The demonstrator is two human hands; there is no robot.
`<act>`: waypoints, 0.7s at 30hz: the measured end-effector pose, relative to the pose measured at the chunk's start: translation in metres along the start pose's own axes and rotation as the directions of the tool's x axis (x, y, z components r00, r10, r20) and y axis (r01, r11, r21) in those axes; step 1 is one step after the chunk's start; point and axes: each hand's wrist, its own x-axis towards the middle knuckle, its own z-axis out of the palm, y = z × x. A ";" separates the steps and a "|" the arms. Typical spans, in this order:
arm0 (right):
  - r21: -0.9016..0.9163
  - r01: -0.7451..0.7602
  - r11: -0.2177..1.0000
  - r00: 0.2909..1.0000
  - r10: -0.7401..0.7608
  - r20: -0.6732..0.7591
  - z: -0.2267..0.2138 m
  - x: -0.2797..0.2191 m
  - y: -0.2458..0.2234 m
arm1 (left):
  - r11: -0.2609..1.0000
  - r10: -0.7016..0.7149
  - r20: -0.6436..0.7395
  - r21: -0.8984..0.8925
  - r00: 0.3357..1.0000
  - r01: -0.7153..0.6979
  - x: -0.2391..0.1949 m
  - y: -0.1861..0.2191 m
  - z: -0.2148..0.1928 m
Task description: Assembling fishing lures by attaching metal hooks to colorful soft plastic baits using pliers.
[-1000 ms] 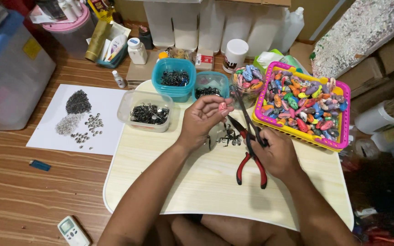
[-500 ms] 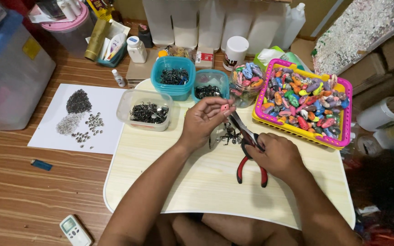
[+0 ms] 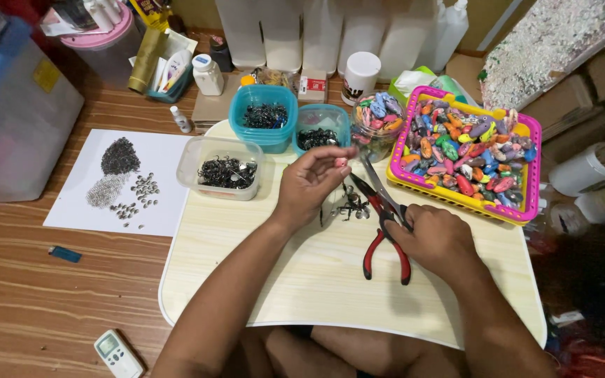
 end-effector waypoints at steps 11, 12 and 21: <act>-0.100 -0.070 0.992 0.998 0.070 -0.007 0.006 0.003 -0.003 | 0.871 0.062 0.081 0.482 0.995 -0.093 0.009 0.008 -0.023; -0.107 -0.090 0.990 0.996 0.090 0.001 0.007 0.005 -0.001 | 0.903 -0.008 0.080 0.428 0.997 -0.027 0.010 0.004 -0.026; -0.071 -0.137 0.988 0.990 0.134 -0.055 0.002 0.003 -0.002 | 0.065 -0.523 0.269 0.959 0.809 -0.277 0.004 0.021 -0.041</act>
